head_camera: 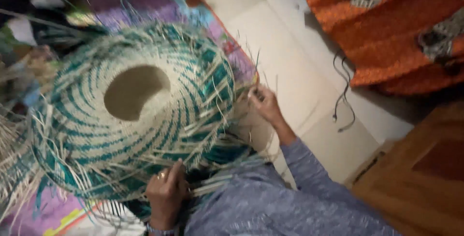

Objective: A person is seated on the floor weaving a straw hat, using their hands and a small wooden tool to interlace green and natural-colored fibers.

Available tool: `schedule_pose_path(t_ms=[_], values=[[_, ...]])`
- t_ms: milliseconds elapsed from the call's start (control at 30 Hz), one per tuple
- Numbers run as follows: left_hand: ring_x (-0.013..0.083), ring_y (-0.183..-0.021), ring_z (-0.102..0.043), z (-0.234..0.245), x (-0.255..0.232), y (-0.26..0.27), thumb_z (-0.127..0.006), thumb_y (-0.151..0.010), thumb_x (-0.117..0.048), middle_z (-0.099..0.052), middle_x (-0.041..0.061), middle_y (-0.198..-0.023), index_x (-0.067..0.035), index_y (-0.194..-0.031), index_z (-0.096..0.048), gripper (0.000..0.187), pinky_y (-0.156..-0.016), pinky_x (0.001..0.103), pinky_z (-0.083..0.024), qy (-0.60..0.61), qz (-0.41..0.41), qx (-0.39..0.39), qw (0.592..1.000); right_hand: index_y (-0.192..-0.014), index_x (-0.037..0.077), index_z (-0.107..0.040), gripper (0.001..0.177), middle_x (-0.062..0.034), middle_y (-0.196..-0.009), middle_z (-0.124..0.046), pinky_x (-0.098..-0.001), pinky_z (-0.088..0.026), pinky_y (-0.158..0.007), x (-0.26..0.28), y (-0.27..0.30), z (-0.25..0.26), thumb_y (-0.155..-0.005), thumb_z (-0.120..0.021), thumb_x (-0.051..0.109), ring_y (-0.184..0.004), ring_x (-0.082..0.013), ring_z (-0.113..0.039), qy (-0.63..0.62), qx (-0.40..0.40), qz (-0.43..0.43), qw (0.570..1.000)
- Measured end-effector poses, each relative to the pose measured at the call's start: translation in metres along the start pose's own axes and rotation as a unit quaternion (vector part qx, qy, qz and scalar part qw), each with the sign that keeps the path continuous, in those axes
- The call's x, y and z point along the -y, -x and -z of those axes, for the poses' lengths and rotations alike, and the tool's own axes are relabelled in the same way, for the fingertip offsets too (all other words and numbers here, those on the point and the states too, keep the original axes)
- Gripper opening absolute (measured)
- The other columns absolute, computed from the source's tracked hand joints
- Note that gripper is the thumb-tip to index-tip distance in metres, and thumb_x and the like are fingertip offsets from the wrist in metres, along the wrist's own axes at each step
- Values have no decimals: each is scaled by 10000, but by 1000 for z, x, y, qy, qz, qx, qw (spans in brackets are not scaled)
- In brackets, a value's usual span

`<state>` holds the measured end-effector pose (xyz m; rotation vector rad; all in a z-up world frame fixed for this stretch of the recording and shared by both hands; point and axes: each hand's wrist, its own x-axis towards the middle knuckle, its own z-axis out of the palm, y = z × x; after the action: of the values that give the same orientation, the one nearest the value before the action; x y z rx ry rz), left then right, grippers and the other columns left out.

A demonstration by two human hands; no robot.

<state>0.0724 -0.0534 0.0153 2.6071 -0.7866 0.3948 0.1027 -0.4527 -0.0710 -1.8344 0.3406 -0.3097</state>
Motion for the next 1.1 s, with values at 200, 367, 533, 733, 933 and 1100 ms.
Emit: schedule_pose_path(t_ms=[200, 367, 533, 733, 933, 1100], values=[[275, -606, -556, 12, -9, -13, -740, -865, -45, -678, 60, -844, -118, -1156, -738, 300, -601, 389, -452, 11, -6, 12, 1000, -1346, 80, -475, 551, -174, -1256, -657, -495, -547, -824, 6, 13, 18, -871, -749, 137, -1049, -388, -681, 393, -151, -50, 906], [258, -588, -553, 17, -15, -25, -789, -911, -26, -671, 76, -804, -75, -1126, -748, 224, -571, 383, -447, 14, -19, -17, 1000, -994, -20, -742, 95, -97, -888, -743, -311, -522, -667, 59, 35, -13, -912, -705, 11, -721, -207, -639, 125, -99, 158, 975], [236, -586, -548, 23, -19, -31, -778, -919, -24, -663, 65, -788, -60, -1105, -744, 192, -586, 365, -449, 19, -12, -22, 1000, -1042, -38, -727, 139, -103, -895, -732, -308, -501, -657, 20, 20, -31, -941, -672, 41, -722, -195, -619, 113, -60, 79, 989], [211, -586, -563, 20, -16, -30, -789, -917, -32, -684, 59, -800, -69, -1114, -734, 208, -583, 351, -453, 27, -7, -25, 999, -922, -26, -702, 51, -125, -874, -684, -352, -524, -695, 31, 7, -20, -876, -678, -28, -745, -244, -617, 177, -114, 150, 966], [188, -589, -592, 20, -18, -33, -796, -906, -40, -711, 62, -794, -59, -1058, -746, 160, -578, 332, -470, 27, 4, -17, 999, -881, -5, -783, 89, -72, -823, -764, -282, -499, -591, 31, -14, -13, -910, -739, 66, -617, -155, -609, 121, 6, 83, 989], [160, -589, -595, 14, -16, -31, -797, -913, -81, -743, 55, -824, -73, -1027, -751, 123, -561, 314, -466, 18, 15, -1, 1000, -979, -3, -789, 159, -56, -923, -791, -236, -534, -677, -30, -27, -1, -962, -720, 139, -741, -100, -661, -11, 217, -54, 975]])
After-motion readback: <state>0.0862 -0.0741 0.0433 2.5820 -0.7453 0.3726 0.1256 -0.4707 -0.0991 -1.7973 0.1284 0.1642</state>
